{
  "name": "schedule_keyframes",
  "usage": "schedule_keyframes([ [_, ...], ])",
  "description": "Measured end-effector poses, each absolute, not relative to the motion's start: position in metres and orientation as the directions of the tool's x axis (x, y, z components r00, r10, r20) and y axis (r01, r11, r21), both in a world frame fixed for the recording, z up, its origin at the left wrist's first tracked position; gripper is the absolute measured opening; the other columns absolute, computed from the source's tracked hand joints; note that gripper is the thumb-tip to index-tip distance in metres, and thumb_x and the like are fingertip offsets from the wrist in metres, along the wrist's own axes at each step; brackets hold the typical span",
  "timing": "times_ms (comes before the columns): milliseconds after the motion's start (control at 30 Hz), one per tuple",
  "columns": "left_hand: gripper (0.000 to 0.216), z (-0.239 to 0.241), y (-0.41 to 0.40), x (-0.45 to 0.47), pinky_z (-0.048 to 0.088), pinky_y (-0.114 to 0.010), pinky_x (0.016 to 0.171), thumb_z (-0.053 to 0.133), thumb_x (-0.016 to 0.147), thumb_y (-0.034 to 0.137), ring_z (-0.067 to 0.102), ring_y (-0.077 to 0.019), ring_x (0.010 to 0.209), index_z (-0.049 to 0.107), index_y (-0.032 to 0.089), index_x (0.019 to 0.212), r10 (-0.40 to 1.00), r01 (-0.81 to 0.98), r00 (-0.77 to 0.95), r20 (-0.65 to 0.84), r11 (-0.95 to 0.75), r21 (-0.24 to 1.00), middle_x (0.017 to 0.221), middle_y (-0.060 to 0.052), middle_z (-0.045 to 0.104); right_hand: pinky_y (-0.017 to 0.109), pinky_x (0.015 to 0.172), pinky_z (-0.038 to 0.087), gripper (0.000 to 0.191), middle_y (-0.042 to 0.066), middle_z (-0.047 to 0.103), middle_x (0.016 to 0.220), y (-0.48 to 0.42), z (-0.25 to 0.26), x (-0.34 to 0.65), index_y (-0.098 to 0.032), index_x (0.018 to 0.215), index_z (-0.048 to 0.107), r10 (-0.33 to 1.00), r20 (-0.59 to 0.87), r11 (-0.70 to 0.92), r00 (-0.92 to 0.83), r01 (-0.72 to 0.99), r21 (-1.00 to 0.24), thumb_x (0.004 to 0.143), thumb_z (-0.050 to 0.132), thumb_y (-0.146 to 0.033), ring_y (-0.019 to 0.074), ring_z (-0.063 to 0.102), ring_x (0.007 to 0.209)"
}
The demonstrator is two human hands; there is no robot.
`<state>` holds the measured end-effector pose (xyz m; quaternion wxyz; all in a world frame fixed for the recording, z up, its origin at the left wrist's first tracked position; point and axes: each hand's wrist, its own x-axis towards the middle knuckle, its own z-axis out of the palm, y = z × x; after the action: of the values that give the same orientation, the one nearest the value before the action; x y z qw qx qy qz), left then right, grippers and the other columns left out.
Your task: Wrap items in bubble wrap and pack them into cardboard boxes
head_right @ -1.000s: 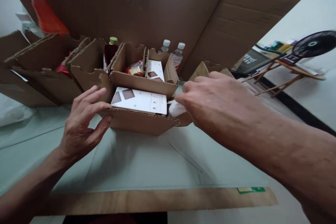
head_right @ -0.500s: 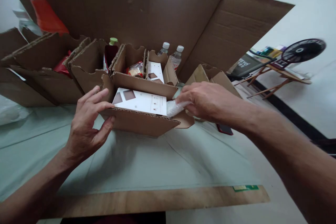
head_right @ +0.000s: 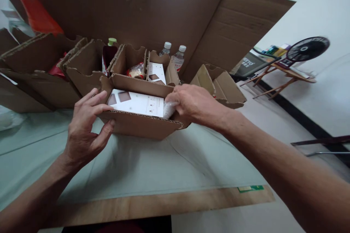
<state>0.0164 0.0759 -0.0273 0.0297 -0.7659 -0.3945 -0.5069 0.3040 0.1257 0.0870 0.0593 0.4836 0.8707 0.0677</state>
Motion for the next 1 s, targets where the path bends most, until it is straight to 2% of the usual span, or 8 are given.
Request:
schedule_keyframes([
  [200,0.038,-0.028,0.076,0.016,0.04,-0.063,0.118,0.064,0.087,0.012,0.047,-0.0376,0.146,0.058,0.024,0.123,0.568,0.634,0.179,0.804,-0.691,0.347,0.146,-0.012,0.06,0.036,0.077,0.034,0.018,0.005,0.073,0.084,0.119,0.091,0.286,-0.025,0.082,0.074,0.818,-0.144,0.563,-0.557,0.724,0.399,0.079,0.062,-0.012,0.024,0.061,0.089],
  [300,0.038,-0.029,0.075,0.016,0.04,-0.062,0.119,0.065,0.087,0.01,0.046,-0.0379,0.146,0.058,0.022,0.123,0.563,0.628,0.18,0.806,-0.697,0.346,0.145,-0.014,0.06,0.033,0.073,0.034,0.021,0.005,0.074,0.088,0.126,0.091,0.287,-0.023,0.091,0.073,0.795,-0.243,0.607,-0.556,0.731,0.311,0.08,0.06,-0.012,0.0226,0.063,0.089],
  [433,0.039,-0.028,0.073,0.015,0.04,-0.062,0.119,0.064,0.087,0.009,0.045,-0.0378,0.147,0.058,0.021,0.123,0.569,0.627,0.189,0.8,-0.697,0.348,0.145,-0.015,0.06,0.03,0.069,0.038,0.033,0.002,0.074,0.097,0.127,0.089,0.293,-0.024,0.111,0.068,0.839,-0.191,0.538,-0.51,0.832,0.139,0.081,0.059,-0.012,0.0202,0.064,0.084],
  [600,0.04,-0.029,0.075,0.014,0.04,-0.065,0.118,0.064,0.087,0.011,0.047,-0.0383,0.146,0.058,0.024,0.124,0.567,0.626,0.177,0.805,-0.695,0.352,0.144,-0.012,0.061,0.03,0.068,0.036,0.02,0.006,0.071,0.098,0.121,0.082,0.285,-0.02,0.095,0.065,0.837,-0.238,0.541,-0.493,0.811,0.221,0.085,0.055,-0.006,0.0198,0.062,0.084],
  [800,0.04,-0.026,0.074,0.017,0.04,-0.065,0.118,0.065,0.087,0.014,0.048,-0.0377,0.146,0.06,0.025,0.125,0.575,0.626,0.179,0.798,-0.692,0.359,0.144,-0.01,0.062,0.031,0.074,0.045,0.023,0.005,0.073,0.1,0.121,0.084,0.288,-0.021,0.105,0.063,0.847,-0.192,0.52,-0.496,0.847,0.106,0.085,0.058,-0.011,0.0212,0.067,0.09],
  [867,0.047,-0.024,0.067,0.015,0.039,-0.064,0.12,0.065,0.089,0.014,0.046,-0.0363,0.147,0.057,0.029,0.134,0.575,0.63,0.166,0.801,-0.687,0.362,0.15,-0.008,0.057,0.036,0.085,0.05,0.024,0.006,0.075,0.108,0.11,0.089,0.299,-0.021,0.108,0.065,0.835,-0.096,0.548,-0.542,0.836,0.046,0.085,0.062,-0.014,0.0241,0.069,0.099],
  [933,0.062,-0.025,0.058,0.009,0.036,-0.061,0.124,0.066,0.091,0.016,0.04,-0.0344,0.152,0.048,0.035,0.147,0.575,0.64,0.111,0.811,-0.666,0.384,0.162,-0.006,0.045,0.043,0.099,0.05,0.02,0.008,0.075,0.117,0.09,0.092,0.316,-0.022,0.107,0.067,0.83,0.175,0.541,-0.529,0.841,-0.024,0.089,0.063,-0.018,0.0265,0.068,0.111],
  [1000,0.075,-0.031,0.053,0.0,0.033,-0.058,0.127,0.068,0.092,0.02,0.034,-0.0329,0.155,0.037,0.041,0.157,0.612,0.623,0.024,0.791,-0.627,0.467,0.169,-0.002,0.034,0.044,0.105,0.049,0.011,0.009,0.076,0.119,0.064,0.085,0.333,-0.022,0.101,0.069,0.793,0.496,0.475,-0.353,0.868,-0.142,0.093,0.062,-0.022,0.0254,0.068,0.115],
])
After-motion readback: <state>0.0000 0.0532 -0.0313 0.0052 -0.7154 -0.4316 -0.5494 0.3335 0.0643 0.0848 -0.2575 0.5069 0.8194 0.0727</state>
